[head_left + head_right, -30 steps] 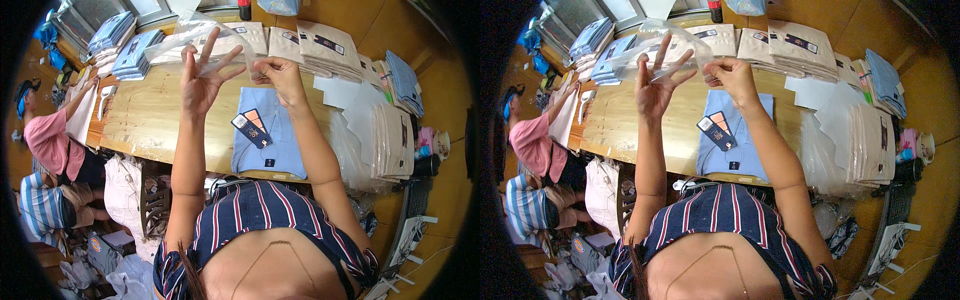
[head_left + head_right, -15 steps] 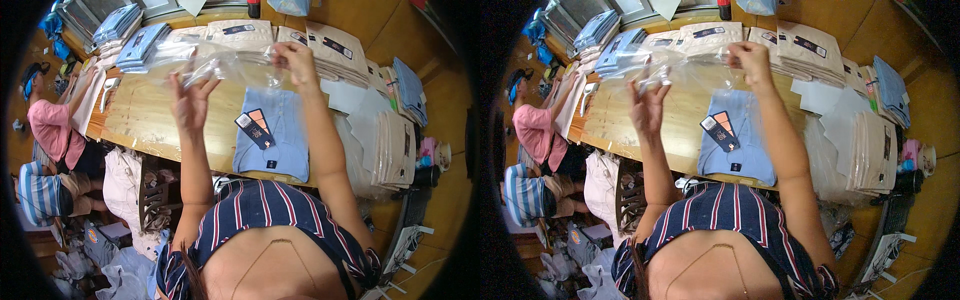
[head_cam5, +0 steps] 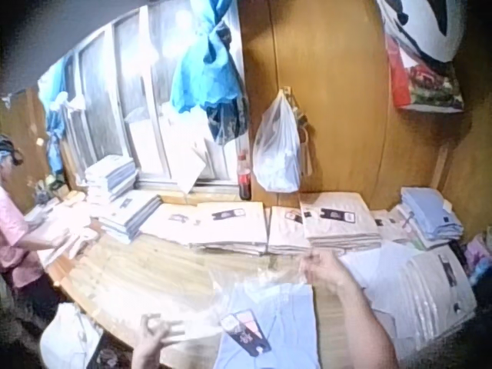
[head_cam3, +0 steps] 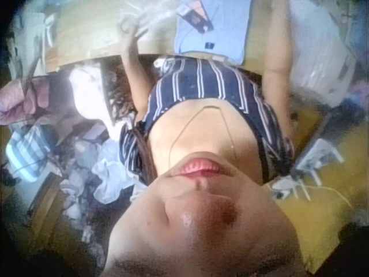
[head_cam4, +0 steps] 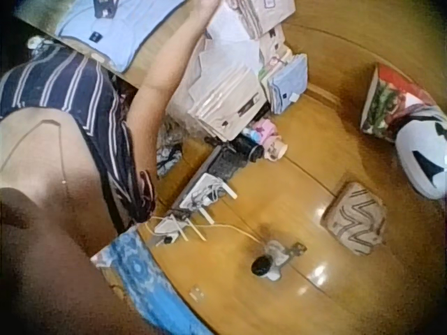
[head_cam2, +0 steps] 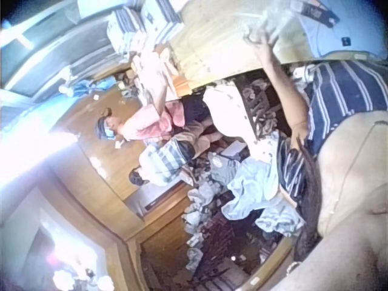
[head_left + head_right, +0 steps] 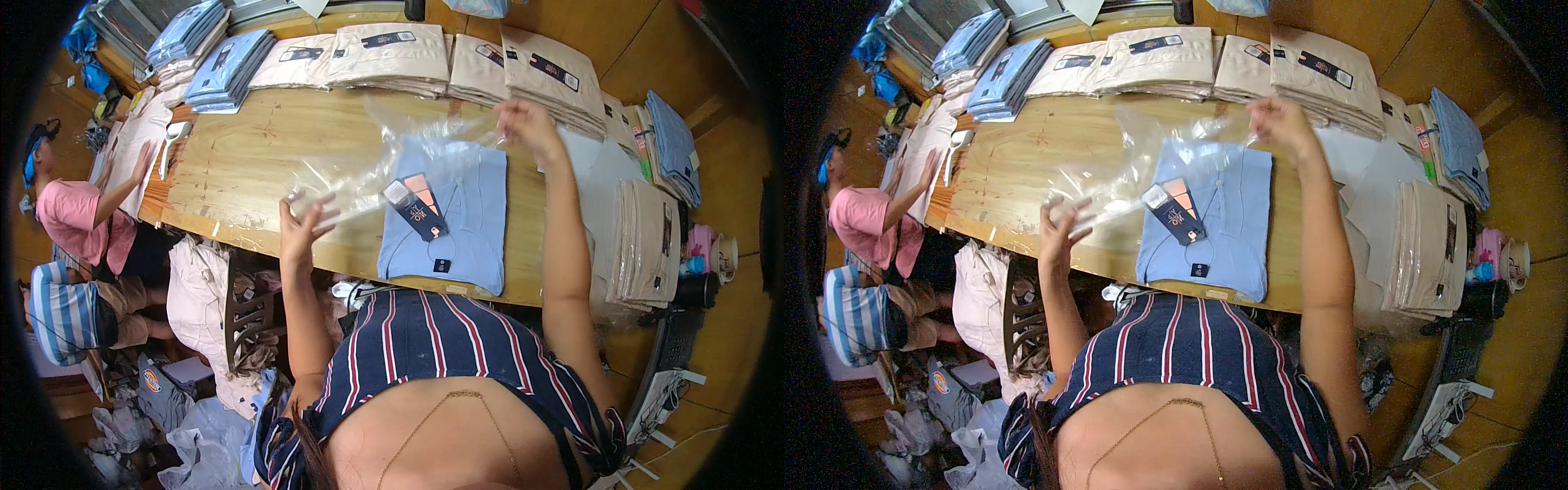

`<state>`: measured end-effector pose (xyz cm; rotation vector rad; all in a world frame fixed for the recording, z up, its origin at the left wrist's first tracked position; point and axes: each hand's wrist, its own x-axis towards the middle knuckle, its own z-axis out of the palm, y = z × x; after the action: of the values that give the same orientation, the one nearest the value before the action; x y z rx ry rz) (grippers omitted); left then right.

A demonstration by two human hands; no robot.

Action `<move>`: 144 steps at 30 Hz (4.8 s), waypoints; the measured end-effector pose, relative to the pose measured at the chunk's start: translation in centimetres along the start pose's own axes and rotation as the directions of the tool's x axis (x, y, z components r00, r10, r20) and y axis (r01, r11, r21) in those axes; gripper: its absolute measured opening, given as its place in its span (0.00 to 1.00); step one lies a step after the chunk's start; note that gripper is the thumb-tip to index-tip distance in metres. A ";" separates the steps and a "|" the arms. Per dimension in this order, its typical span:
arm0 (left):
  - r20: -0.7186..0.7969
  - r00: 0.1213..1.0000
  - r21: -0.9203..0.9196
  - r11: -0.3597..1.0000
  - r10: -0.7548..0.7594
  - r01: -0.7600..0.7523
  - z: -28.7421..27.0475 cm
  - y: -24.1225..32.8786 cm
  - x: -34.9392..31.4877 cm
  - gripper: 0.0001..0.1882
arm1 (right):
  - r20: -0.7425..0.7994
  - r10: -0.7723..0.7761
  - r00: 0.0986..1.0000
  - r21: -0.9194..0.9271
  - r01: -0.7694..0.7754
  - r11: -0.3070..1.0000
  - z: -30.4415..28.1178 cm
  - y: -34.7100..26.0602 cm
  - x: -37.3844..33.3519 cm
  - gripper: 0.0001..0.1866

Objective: The person places folded shirts into clear plastic bags, seals the bags by hand, and stacks the packaged garments on a table.

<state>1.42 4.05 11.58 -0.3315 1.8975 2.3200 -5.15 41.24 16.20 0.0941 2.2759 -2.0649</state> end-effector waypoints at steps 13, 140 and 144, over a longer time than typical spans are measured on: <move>-0.091 0.982 0.359 0.925 0.165 -0.122 -1.8 -3.0 5.2 0.12 | -0.042 -0.307 0.951 -0.636 0.211 0.742 4.6 4.6 -8.7 0.28; 0.702 0.696 0.462 0.839 -0.149 -0.287 8.4 -4.7 15.1 0.05 | -0.034 -0.034 0.999 -0.028 0.034 0.999 -1.3 14.5 -5.8 0.05; 0.625 0.779 0.370 0.895 -0.042 -0.248 7.8 -5.1 12.8 0.06 | 0.025 0.006 1.000 -0.037 -0.005 0.999 -0.5 13.6 -7.5 0.05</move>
<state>-10.44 12.14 5.07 0.5463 1.9977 1.6488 3.55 43.05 3.45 0.0719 2.2954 -2.0093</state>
